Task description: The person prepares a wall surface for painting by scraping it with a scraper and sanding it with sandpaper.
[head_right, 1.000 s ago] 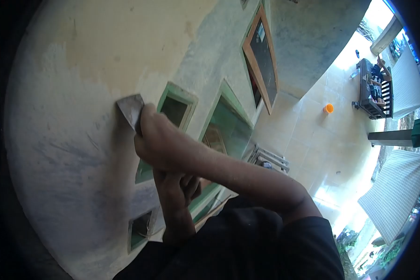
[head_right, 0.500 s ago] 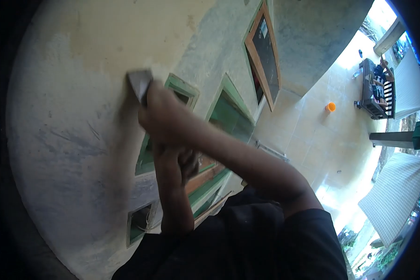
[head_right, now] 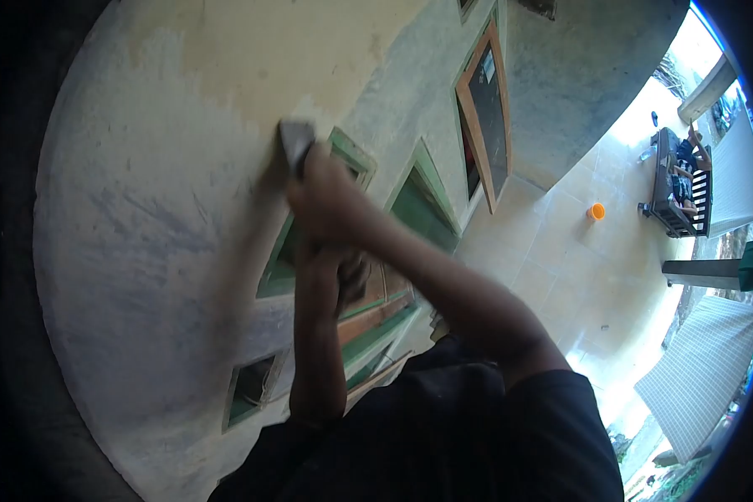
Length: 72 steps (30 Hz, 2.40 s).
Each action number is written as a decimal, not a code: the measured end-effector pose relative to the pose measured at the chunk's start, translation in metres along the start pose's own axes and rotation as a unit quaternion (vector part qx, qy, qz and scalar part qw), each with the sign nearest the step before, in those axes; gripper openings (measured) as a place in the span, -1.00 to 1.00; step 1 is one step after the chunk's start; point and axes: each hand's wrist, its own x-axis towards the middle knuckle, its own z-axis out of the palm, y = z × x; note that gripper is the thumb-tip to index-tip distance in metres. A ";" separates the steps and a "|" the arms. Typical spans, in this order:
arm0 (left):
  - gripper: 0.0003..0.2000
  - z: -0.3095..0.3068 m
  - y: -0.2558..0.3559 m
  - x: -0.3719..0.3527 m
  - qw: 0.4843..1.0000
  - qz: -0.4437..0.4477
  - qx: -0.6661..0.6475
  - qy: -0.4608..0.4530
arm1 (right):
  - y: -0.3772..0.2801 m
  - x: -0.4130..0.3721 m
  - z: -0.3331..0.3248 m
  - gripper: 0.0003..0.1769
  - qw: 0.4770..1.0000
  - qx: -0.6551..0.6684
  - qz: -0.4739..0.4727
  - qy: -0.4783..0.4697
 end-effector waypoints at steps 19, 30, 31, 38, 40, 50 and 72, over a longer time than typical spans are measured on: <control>-0.81 -0.007 -0.004 -0.050 0.997 0.068 -0.022 -0.013 | -0.039 -0.035 0.005 -0.69 0.997 -0.008 -0.053 -0.063; -0.91 0.009 0.005 -0.026 0.996 0.058 -0.022 -0.064 | -0.052 -0.026 -0.008 -0.78 0.999 -0.022 0.012 -0.020; -0.91 0.007 0.003 -0.033 0.996 0.055 -0.025 -0.063 | -0.056 -0.025 -0.013 -0.78 0.998 -0.003 0.061 -0.034; -0.91 0.008 0.003 -0.048 0.998 0.034 -0.030 -0.039 | -0.032 -0.035 0.003 -0.73 0.997 -0.055 -0.044 -0.021; -0.89 0.013 0.001 -0.042 0.998 0.026 -0.043 -0.033 | -0.051 -0.031 -0.017 -0.70 0.997 -0.060 0.030 -0.047; -0.87 0.021 0.000 -0.037 0.993 0.085 -0.019 -0.080 | -0.063 -0.039 -0.027 -0.65 0.997 -0.058 0.027 -0.043; -0.91 0.027 -0.010 -0.071 0.995 0.069 -0.050 -0.057 | -0.060 -0.060 -0.025 -0.72 0.991 -0.084 0.050 -0.090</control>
